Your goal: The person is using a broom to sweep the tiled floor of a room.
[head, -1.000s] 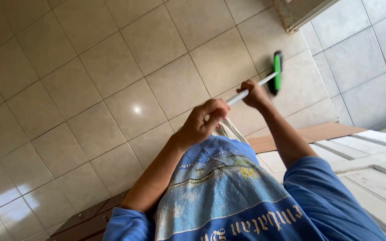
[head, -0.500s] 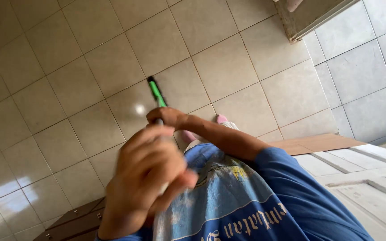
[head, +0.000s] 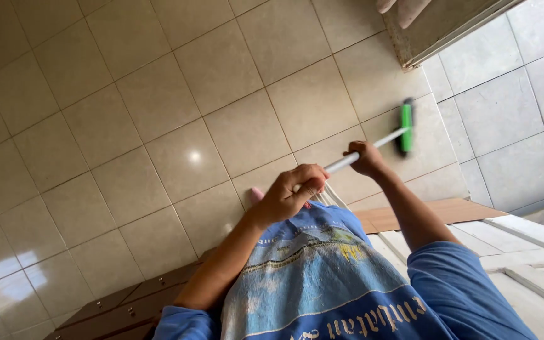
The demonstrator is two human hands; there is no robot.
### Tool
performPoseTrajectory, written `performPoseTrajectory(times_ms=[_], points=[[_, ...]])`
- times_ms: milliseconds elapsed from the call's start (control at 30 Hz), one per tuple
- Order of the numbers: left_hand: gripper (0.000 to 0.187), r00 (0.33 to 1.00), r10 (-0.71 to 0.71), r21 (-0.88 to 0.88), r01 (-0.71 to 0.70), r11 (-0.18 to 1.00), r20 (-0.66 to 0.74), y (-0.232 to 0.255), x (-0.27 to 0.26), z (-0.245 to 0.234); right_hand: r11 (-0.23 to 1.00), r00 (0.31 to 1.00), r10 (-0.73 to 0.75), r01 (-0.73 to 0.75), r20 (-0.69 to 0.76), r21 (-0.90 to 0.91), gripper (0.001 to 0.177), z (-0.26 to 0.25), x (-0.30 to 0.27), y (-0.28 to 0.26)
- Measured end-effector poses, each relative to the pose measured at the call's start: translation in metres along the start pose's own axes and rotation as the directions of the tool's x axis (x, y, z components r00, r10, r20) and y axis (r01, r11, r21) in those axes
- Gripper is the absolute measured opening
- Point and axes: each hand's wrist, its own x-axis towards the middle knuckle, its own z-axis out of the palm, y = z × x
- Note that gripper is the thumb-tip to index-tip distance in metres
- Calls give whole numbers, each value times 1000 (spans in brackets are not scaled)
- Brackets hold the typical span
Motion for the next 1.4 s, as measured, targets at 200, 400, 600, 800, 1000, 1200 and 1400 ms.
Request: performPoseTrajectory(times_ms=[200, 400, 600, 800, 1000, 1200, 1400], points=[[29, 956, 265, 55, -260, 964, -124, 30, -32, -36, 996, 997, -78, 78, 8, 34, 12, -17, 16, -65], [28, 772, 626, 646, -536, 544, 113, 215, -152, -46, 817, 822, -538, 454, 186, 356, 24, 2, 54, -314], [31, 791, 592, 832, -429, 351, 158, 186, -78, -50, 658, 714, -686, 525, 140, 540, 24, 71, 143, -332], [23, 727, 618, 594, -649, 476, 299, 177, -49, -107, 823, 855, -510, 452, 97, 342, 28, 43, 152, -266], [10, 943, 311, 368, -333, 868, 120, 64, 16, -123, 998, 999, -46, 45, 24, 47, 29, 21, 107, -97], [24, 880, 469, 190, -474, 860, 74, 56, 8, -166, 997, 997, 35, -40, -74, -65, 23, 14, 121, -117], [36, 657, 703, 515, -717, 470, 273, 258, -63, -180, 840, 887, -458, 454, -59, 297, 22, 16, 189, -334]])
